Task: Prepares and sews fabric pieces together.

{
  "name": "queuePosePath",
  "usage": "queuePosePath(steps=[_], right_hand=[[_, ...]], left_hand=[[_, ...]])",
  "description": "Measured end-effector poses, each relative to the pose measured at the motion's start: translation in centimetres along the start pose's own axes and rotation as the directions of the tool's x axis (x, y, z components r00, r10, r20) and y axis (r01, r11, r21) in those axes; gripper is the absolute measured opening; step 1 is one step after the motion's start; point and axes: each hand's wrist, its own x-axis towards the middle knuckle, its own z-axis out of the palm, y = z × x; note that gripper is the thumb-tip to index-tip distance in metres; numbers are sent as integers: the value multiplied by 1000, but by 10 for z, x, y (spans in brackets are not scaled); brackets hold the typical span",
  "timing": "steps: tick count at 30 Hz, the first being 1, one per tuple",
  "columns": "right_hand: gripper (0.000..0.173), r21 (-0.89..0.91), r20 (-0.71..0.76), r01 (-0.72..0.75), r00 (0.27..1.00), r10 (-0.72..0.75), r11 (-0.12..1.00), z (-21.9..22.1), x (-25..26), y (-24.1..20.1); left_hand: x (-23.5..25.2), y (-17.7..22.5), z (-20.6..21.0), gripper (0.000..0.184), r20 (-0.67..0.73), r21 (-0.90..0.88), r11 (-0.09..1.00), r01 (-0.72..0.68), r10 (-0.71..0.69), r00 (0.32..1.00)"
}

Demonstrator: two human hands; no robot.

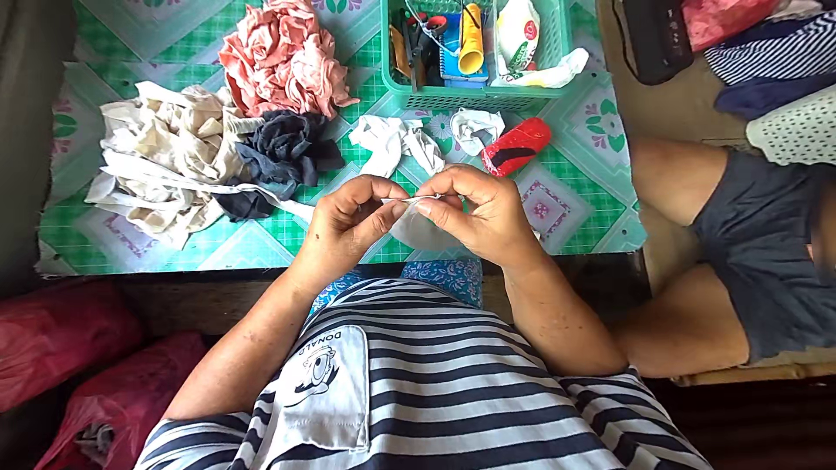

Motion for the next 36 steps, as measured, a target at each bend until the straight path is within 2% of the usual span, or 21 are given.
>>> queuePosePath(steps=[2,5,10,13,15,17,19,21,28,36], right_hand=[[10,-2,-10,-3,1000,3,1000,0,1,0],[10,-4,-33,-31,999,31,1000,2,1,-1],[8,-26,-82,-86,993,84,996,9,3,-1],[6,-42,-114,-126,986,120,991,13,4,-4],[5,-37,-128,-142,982,136,989,16,4,-4],[5,-39,-136,-150,980,144,988,19,4,-4],[5,-43,-131,-148,981,141,988,20,5,-4],[6,-32,-119,-138,984,133,990,21,4,-3],[5,18,-55,-120,991,121,993,17,2,-8],[5,50,-50,-112,992,114,992,15,-1,-6]], left_hand=[[-2,0,-2,20,29,21,1000,-10,10,1000],[-7,-1,-2,25,-3,70,998,5,-5,1000],[-14,-1,-2,13,-116,56,997,45,-38,993],[-17,-4,0,11,-180,94,995,-14,31,983],[-19,-7,0,10,-214,185,980,-74,114,970],[-20,-10,-2,9,-211,310,942,-128,199,957],[-20,-12,-4,9,-193,358,920,-162,243,951],[-18,-12,-6,9,-169,333,927,-174,240,956],[-10,-10,-7,9,-117,43,990,-133,138,984],[-9,-12,-6,14,-127,18,993,-117,118,985]])
